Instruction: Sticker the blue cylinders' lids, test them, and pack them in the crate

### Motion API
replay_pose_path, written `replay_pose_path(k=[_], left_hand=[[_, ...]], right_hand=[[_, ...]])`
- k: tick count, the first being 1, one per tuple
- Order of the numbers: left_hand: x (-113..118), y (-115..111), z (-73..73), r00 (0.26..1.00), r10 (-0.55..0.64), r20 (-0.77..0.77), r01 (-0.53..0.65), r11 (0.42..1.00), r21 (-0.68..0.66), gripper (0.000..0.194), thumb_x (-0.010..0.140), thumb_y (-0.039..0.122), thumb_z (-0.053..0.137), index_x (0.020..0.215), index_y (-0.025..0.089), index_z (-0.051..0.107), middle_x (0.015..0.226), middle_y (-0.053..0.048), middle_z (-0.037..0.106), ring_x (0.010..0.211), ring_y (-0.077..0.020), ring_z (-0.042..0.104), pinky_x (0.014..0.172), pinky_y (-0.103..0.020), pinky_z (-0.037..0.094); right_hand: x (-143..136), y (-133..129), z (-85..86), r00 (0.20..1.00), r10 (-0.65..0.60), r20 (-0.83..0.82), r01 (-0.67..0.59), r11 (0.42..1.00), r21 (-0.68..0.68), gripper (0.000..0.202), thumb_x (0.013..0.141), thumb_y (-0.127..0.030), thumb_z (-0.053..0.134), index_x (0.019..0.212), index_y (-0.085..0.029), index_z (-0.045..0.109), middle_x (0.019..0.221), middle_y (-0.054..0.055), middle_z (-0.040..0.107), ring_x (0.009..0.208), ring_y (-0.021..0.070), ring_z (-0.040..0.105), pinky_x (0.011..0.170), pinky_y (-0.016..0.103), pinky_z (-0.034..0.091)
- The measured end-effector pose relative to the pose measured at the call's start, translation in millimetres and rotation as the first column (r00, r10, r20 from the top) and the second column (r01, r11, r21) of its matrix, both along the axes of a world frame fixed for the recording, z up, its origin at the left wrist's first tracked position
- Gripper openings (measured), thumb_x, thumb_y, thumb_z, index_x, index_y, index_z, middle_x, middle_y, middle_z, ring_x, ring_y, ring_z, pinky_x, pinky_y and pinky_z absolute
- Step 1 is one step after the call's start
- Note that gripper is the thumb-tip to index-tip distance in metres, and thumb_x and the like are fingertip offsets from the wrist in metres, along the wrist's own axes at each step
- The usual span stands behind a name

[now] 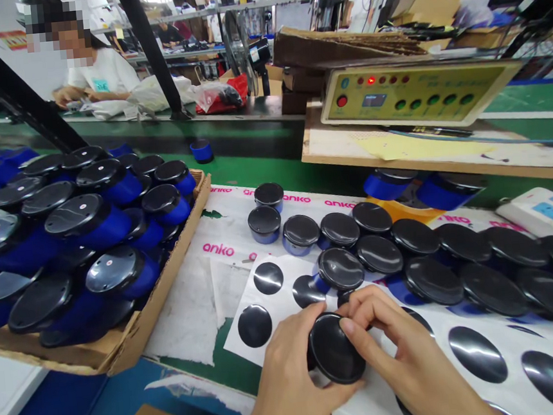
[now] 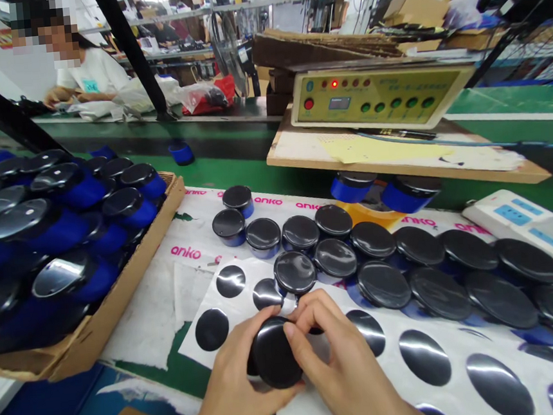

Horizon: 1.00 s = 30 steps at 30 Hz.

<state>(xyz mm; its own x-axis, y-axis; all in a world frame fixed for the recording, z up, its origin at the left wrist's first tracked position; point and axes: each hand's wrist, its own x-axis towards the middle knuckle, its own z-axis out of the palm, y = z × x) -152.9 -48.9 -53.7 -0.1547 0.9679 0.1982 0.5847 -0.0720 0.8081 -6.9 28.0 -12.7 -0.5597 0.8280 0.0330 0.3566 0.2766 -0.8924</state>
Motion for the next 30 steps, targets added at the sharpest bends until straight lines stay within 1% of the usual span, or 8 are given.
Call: replay_pose_path(k=[9, 17, 19, 20, 22, 24, 27, 30], left_hand=[[-1, 1, 7.8, 0.999, -0.006, -0.040, 0.007, 1.000, 0.004, 0.085, 0.055, 0.020, 0.084, 0.126, 0.029, 0.038, 0.119, -0.002, 0.063, 0.104, -0.0224, 0.063, 0.087, -0.036, 0.054], [3, -3, -2.8, 1.000, 0.008, 0.002, -0.008, 1.000, -0.019, 0.085, 0.056, 0.020, 0.082, 0.129, 0.031, 0.039, 0.123, -0.003, 0.060, 0.110, -0.0260, 0.059, 0.093, -0.043, 0.050], [7, -3, -6.7, 1.000, 0.024, 0.006, -0.024, 0.999, -0.033, 0.088, 0.062, 0.021, 0.078, 0.136, 0.031, 0.032, 0.130, -0.005, 0.056, 0.116, -0.0271, 0.055, 0.096, -0.045, 0.049], [8, -3, -8.5, 1.000, 0.028, 0.003, -0.028, 0.999, -0.043, 0.093, 0.064, 0.021, 0.076, 0.140, 0.030, 0.025, 0.135, -0.007, 0.052, 0.120, -0.0279, 0.052, 0.097, -0.046, 0.047], [6, -4, -11.5, 1.000, 0.018, -0.002, -0.018, 0.999, -0.052, 0.105, 0.066, 0.022, 0.075, 0.146, 0.027, 0.007, 0.146, -0.011, 0.038, 0.128, -0.0288, 0.045, 0.101, -0.046, 0.045], [-4, -6, -13.8, 0.998, -0.056, -0.030, 0.055, 0.997, -0.048, 0.112, 0.067, 0.024, 0.075, 0.147, 0.026, -0.004, 0.152, -0.012, 0.026, 0.133, -0.0284, 0.037, 0.104, -0.044, 0.042], [-27, -12, -14.5, 0.977, -0.117, -0.176, 0.117, 0.993, -0.009, 0.093, 0.076, 0.025, 0.068, 0.148, 0.028, 0.009, 0.150, -0.010, 0.031, 0.135, -0.0279, 0.035, 0.105, -0.045, 0.041], [-45, -16, -10.4, 0.953, 0.116, -0.281, -0.102, 0.993, 0.064, 0.051, 0.087, 0.025, 0.053, 0.136, 0.029, 0.042, 0.138, -0.007, 0.049, 0.130, -0.0271, 0.042, 0.103, -0.048, 0.043]], right_hand=[[2, 1, 8.0, 0.974, 0.051, 0.221, -0.114, 0.953, 0.282, 0.019, 0.096, -0.024, 0.038, 0.077, -0.023, 0.040, 0.080, -0.001, 0.048, 0.069, 0.0124, 0.052, 0.062, 0.027, 0.043], [9, 18, 17.5, 0.843, -0.110, 0.527, -0.211, 0.834, 0.510, 0.039, 0.088, -0.044, 0.053, 0.059, -0.023, 0.037, 0.051, -0.006, 0.049, 0.036, 0.0120, 0.045, 0.035, 0.026, 0.033], [11, 18, 20.2, 0.838, -0.095, 0.538, -0.280, 0.772, 0.571, 0.030, 0.079, -0.046, 0.065, 0.069, -0.023, 0.049, 0.061, -0.004, 0.061, 0.044, 0.0150, 0.057, 0.036, 0.027, 0.040], [13, 16, 21.3, 0.842, -0.046, 0.538, -0.342, 0.725, 0.597, 0.032, 0.073, -0.047, 0.071, 0.086, -0.022, 0.055, 0.076, -0.001, 0.068, 0.057, 0.0186, 0.064, 0.041, 0.028, 0.046], [15, 9, 23.8, 0.833, 0.075, 0.548, -0.473, 0.609, 0.637, 0.068, 0.064, -0.046, 0.079, 0.119, -0.020, 0.050, 0.109, 0.006, 0.067, 0.084, 0.0259, 0.068, 0.056, 0.033, 0.056], [17, 4, 29.7, 0.814, 0.147, 0.562, -0.546, 0.527, 0.652, 0.080, 0.065, -0.043, 0.079, 0.132, -0.019, 0.042, 0.120, 0.010, 0.062, 0.096, 0.0292, 0.065, 0.067, 0.036, 0.057], [15, 14, 51.0, 0.823, 0.186, 0.537, -0.536, 0.564, 0.628, 0.065, 0.082, -0.038, 0.064, 0.138, -0.021, 0.036, 0.124, 0.010, 0.058, 0.107, 0.0260, 0.059, 0.081, 0.036, 0.054], [-3, 54, 76.1, 0.902, 0.136, 0.409, -0.397, 0.633, 0.665, 0.057, 0.090, -0.038, 0.051, 0.142, -0.025, 0.030, 0.134, 0.011, 0.043, 0.113, 0.0244, 0.053, 0.090, 0.036, 0.049]])
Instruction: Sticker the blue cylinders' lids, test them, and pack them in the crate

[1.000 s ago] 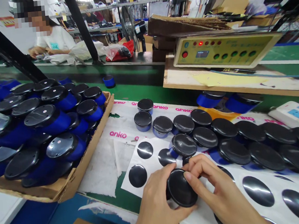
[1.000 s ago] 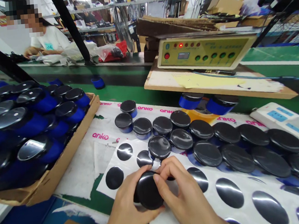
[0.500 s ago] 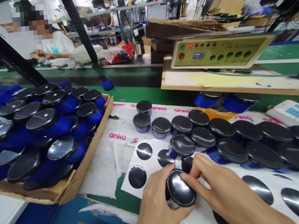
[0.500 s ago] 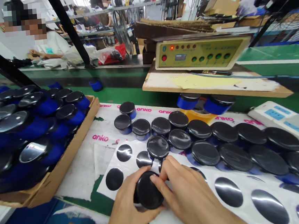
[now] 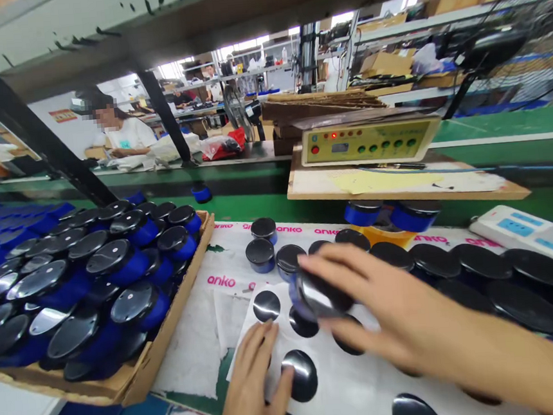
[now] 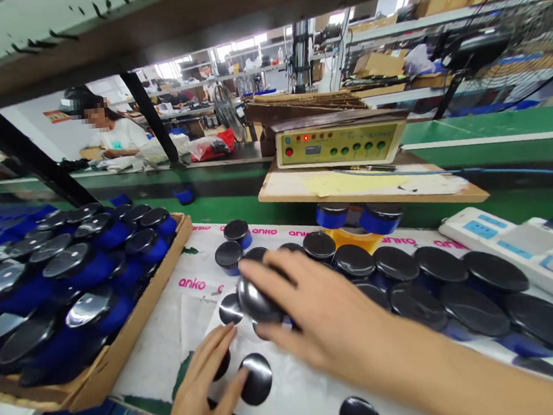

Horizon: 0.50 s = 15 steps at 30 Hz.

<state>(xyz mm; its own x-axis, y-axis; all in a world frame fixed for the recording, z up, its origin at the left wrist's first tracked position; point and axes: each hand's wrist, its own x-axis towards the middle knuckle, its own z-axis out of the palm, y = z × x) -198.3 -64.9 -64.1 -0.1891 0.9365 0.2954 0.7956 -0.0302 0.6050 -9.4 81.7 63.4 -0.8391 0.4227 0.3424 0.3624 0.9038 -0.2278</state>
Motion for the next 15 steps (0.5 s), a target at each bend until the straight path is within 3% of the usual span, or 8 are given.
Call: replay_pose_path(k=[2, 4, 6, 8, 10, 13, 14, 15], left_hand=[[-4, 0, 4.0, 0.990, 0.143, -0.012, -0.143, 0.989, 0.040, 0.036, 0.090, 0.027, 0.048, 0.126, 0.028, 0.054, 0.132, -0.006, 0.055, 0.126, -0.0263, 0.046, 0.102, -0.048, 0.045], [-2, -1, 6.1, 0.980, 0.197, -0.017, -0.196, 0.978, 0.069, 0.032, 0.090, 0.029, 0.049, 0.121, 0.026, 0.058, 0.127, -0.006, 0.058, 0.122, -0.0258, 0.049, 0.099, -0.047, 0.047], [0, -2, 4.4, 0.975, 0.221, -0.024, -0.218, 0.972, 0.090, 0.030, 0.090, 0.030, 0.049, 0.117, 0.025, 0.061, 0.122, -0.006, 0.061, 0.118, -0.0255, 0.052, 0.096, -0.046, 0.049], [1, -6, -0.4, 0.971, 0.236, -0.030, -0.232, 0.967, 0.102, 0.028, 0.090, 0.030, 0.049, 0.114, 0.025, 0.063, 0.119, -0.006, 0.063, 0.116, -0.0253, 0.054, 0.095, -0.046, 0.051], [0, -9, -6.1, 0.972, 0.231, -0.032, -0.226, 0.967, 0.119, 0.026, 0.089, 0.030, 0.050, 0.110, 0.026, 0.065, 0.118, -0.006, 0.064, 0.115, -0.0250, 0.054, 0.094, -0.044, 0.051], [-3, -9, -11.3, 0.978, 0.206, -0.025, -0.201, 0.970, 0.136, 0.028, 0.091, 0.025, 0.048, 0.115, 0.027, 0.062, 0.120, -0.004, 0.063, 0.118, -0.0233, 0.053, 0.096, -0.043, 0.049], [-4, -8, -11.9, 0.978, 0.206, -0.021, -0.201, 0.971, 0.131, 0.032, 0.091, 0.023, 0.046, 0.119, 0.028, 0.059, 0.123, -0.004, 0.062, 0.120, -0.0227, 0.052, 0.098, -0.043, 0.048], [-5, -6, -12.1, 0.978, 0.209, -0.018, -0.205, 0.971, 0.119, 0.035, 0.091, 0.022, 0.044, 0.124, 0.028, 0.056, 0.126, -0.004, 0.060, 0.122, -0.0224, 0.050, 0.099, -0.044, 0.047]], right_hand=[[-19, 38, 4.9, 0.993, -0.111, -0.046, 0.111, 0.994, 0.007, 0.057, 0.092, -0.039, 0.047, 0.143, -0.024, 0.028, 0.136, 0.013, 0.037, 0.103, 0.0242, 0.058, 0.087, 0.038, 0.049], [-40, 77, -3.2, 0.982, -0.182, 0.057, 0.183, 0.983, -0.025, 0.056, 0.094, -0.038, 0.044, 0.144, -0.023, 0.026, 0.131, 0.015, 0.039, 0.090, 0.0222, 0.062, 0.085, 0.040, 0.049], [-58, 107, -17.2, 0.976, -0.181, 0.122, 0.188, 0.981, -0.048, 0.053, 0.092, -0.037, 0.048, 0.141, -0.019, 0.036, 0.118, 0.015, 0.047, 0.081, 0.0217, 0.063, 0.079, 0.038, 0.050], [-69, 120, -26.3, 0.976, -0.151, 0.155, 0.162, 0.985, -0.059, 0.048, 0.091, -0.035, 0.052, 0.134, -0.016, 0.045, 0.106, 0.014, 0.053, 0.077, 0.0216, 0.063, 0.073, 0.036, 0.050], [-72, 112, -24.6, 0.980, -0.129, 0.152, 0.136, 0.990, -0.040, 0.043, 0.091, -0.032, 0.051, 0.130, -0.015, 0.049, 0.106, 0.015, 0.054, 0.085, 0.0247, 0.061, 0.077, 0.039, 0.048], [-65, 65, -13.7, 0.992, -0.054, 0.114, 0.055, 0.998, -0.010, 0.030, 0.092, -0.028, 0.048, 0.117, -0.014, 0.055, 0.113, 0.015, 0.053, 0.102, 0.0272, 0.053, 0.088, 0.042, 0.042], [-61, 44, -13.2, 0.993, 0.014, 0.118, -0.011, 1.000, -0.023, 0.021, 0.091, -0.026, 0.050, 0.107, -0.015, 0.059, 0.106, 0.011, 0.056, 0.098, 0.0241, 0.053, 0.086, 0.037, 0.043], [-57, 23, -15.9, 0.974, 0.149, 0.173, -0.127, 0.983, -0.135, 0.013, 0.088, -0.019, 0.051, 0.097, -0.015, 0.060, 0.095, 0.008, 0.059, 0.087, 0.0198, 0.056, 0.078, 0.031, 0.046]])
